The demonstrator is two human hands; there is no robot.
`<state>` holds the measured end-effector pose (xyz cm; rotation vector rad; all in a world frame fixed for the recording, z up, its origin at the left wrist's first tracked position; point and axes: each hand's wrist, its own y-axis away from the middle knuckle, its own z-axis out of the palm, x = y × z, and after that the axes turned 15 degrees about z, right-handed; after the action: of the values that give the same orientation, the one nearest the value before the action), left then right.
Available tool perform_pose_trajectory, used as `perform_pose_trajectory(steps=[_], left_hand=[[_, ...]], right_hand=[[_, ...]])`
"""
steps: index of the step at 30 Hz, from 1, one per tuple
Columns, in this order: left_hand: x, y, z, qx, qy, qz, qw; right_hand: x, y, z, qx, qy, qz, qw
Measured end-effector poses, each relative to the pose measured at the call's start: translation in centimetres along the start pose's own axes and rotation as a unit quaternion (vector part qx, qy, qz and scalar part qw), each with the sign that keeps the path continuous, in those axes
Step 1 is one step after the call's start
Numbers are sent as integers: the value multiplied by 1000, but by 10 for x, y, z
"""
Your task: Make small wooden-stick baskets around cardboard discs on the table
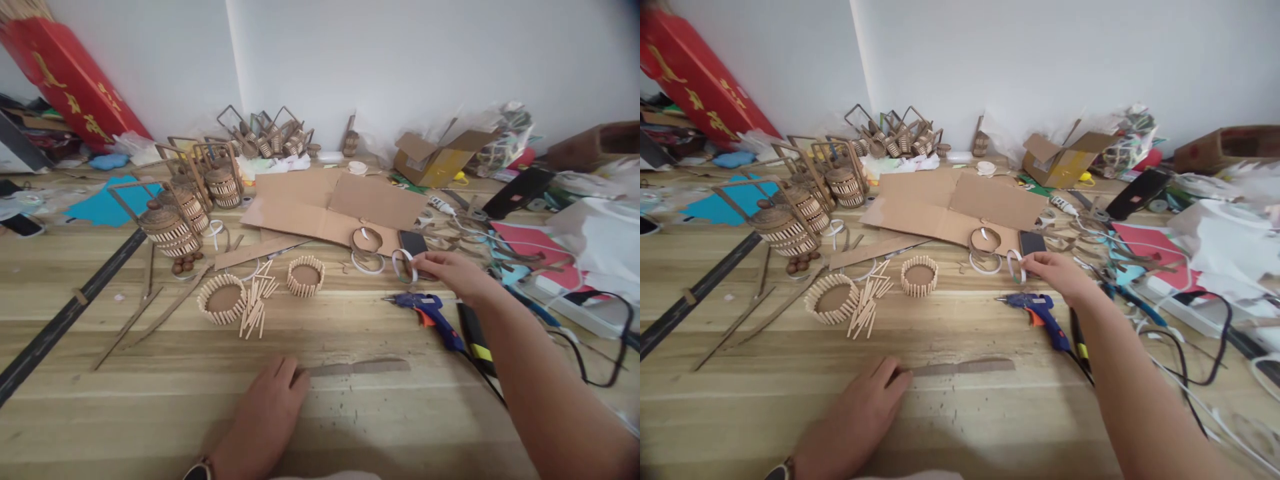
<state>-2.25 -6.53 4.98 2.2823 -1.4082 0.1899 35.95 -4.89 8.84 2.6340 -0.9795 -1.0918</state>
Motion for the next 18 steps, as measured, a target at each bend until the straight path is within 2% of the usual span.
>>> perform_pose_trajectory(steps=[5, 9, 12, 13, 16, 18], left_hand=[[-3, 0, 5, 24, -23, 7, 999], [-8, 2, 15, 53, -57, 36, 996], [-13, 4, 25, 89, -88, 65, 990], [-15, 4, 28, 102, -98, 70, 987], [-21, 6, 34, 145, -121, 81, 979], [-23, 7, 35, 165, -125, 88, 974]], right_hand=[[7, 46, 1, -41, -179, -18, 983], [31, 101, 6, -51, -247, -5, 968], [59, 162, 9, -77, -239, 9, 968], [68, 185, 11, -103, -206, 5, 973], [91, 248, 23, -71, -157, 3, 985], [106, 279, 35, -47, -119, 47, 991]])
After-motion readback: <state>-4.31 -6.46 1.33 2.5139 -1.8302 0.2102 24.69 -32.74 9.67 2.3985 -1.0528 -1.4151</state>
